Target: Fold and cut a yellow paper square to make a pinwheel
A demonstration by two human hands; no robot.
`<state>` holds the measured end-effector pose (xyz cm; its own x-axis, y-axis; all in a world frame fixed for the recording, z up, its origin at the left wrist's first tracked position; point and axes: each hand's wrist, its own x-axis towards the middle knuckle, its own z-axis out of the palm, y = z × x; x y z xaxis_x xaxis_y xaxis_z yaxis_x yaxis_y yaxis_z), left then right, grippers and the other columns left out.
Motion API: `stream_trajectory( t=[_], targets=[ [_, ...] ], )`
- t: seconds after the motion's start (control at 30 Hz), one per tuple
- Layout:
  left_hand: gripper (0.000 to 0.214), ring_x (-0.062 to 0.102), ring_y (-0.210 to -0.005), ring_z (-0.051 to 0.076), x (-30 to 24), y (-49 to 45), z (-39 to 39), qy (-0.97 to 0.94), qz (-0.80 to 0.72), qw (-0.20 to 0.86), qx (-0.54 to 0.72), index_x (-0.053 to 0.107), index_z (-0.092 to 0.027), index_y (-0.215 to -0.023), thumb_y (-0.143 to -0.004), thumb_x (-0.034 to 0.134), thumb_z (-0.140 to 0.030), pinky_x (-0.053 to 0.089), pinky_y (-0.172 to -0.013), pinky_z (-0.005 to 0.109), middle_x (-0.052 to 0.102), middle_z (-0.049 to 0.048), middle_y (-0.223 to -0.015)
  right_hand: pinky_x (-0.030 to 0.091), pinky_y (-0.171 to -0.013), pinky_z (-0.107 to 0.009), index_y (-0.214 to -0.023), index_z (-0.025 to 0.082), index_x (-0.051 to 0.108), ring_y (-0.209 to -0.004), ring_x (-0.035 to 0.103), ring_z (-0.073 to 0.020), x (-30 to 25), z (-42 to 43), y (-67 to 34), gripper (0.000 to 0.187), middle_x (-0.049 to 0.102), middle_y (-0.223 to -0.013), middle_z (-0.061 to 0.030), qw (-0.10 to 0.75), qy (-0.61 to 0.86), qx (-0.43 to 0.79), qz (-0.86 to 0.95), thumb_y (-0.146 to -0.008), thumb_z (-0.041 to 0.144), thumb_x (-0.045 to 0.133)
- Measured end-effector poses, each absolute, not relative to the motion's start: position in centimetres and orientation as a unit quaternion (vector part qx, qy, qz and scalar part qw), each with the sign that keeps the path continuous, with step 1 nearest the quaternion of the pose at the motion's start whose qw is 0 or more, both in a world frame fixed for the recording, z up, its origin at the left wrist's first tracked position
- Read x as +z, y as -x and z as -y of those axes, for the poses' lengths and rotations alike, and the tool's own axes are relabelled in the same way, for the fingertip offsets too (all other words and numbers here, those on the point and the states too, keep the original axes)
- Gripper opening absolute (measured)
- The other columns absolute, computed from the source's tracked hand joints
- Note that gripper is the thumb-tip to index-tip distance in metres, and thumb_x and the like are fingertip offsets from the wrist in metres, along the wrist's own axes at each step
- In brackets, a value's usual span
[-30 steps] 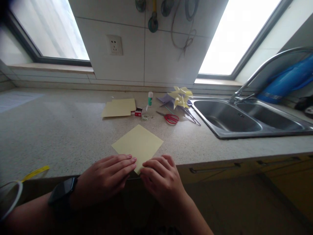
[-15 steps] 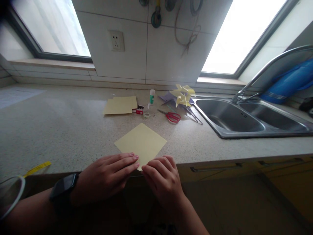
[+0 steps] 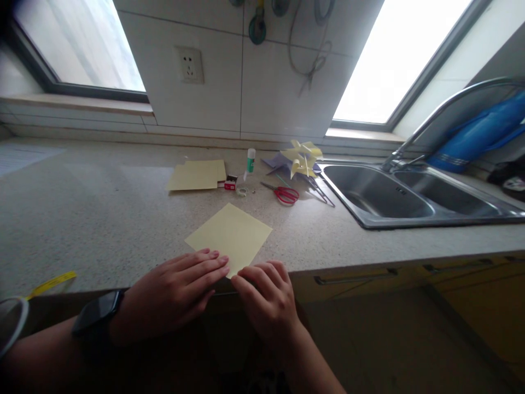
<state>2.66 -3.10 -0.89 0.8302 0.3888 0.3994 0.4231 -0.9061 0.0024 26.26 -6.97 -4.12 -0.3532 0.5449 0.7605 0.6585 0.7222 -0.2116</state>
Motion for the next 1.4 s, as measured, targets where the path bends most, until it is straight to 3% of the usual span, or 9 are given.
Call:
stream_trajectory(
  t=[0.7,1.23,1.4],
  targets=[
    [0.049,0.056,-0.131,0.029,-1.1,-2.5,3.2,0.956,0.223,0.047,-0.184,0.054,-0.012,-0.141,-0.092,0.056,-0.016,0.048,-0.112,0.046,0.061,0.0118,-0.143,0.048,-0.087,-0.039,-0.110,0.024,0.068,-0.089,0.065,-0.0203,-4.5,7.7,-25.5,0.032,0.076,-0.100,-0.0024,0.419,0.426,-0.100,0.796,-0.083,0.007,0.071],
    [0.051,0.056,-0.131,0.031,-1.3,-2.6,3.0,0.956,0.220,0.069,-0.182,0.054,-0.010,-0.140,-0.089,0.056,-0.013,0.049,-0.111,0.046,0.060,0.0136,-0.144,0.045,-0.087,-0.042,-0.120,0.024,0.065,-0.093,0.062,-0.0234,-4.6,7.7,-25.0,0.034,0.074,-0.109,-0.0048,0.385,0.457,-0.105,0.795,-0.088,0.013,0.067],
    [0.049,0.056,-0.132,0.031,-1.4,-2.5,3.1,0.958,0.217,0.075,-0.175,0.055,-0.009,-0.140,-0.091,0.055,-0.014,0.047,-0.113,0.046,0.060,0.0135,-0.144,0.046,-0.087,-0.041,-0.110,0.023,0.067,-0.091,0.062,-0.0220,-4.7,7.6,-25.0,0.027,0.073,-0.102,-0.0045,0.401,0.454,-0.097,0.790,-0.087,0.009,0.069]
  ],
)
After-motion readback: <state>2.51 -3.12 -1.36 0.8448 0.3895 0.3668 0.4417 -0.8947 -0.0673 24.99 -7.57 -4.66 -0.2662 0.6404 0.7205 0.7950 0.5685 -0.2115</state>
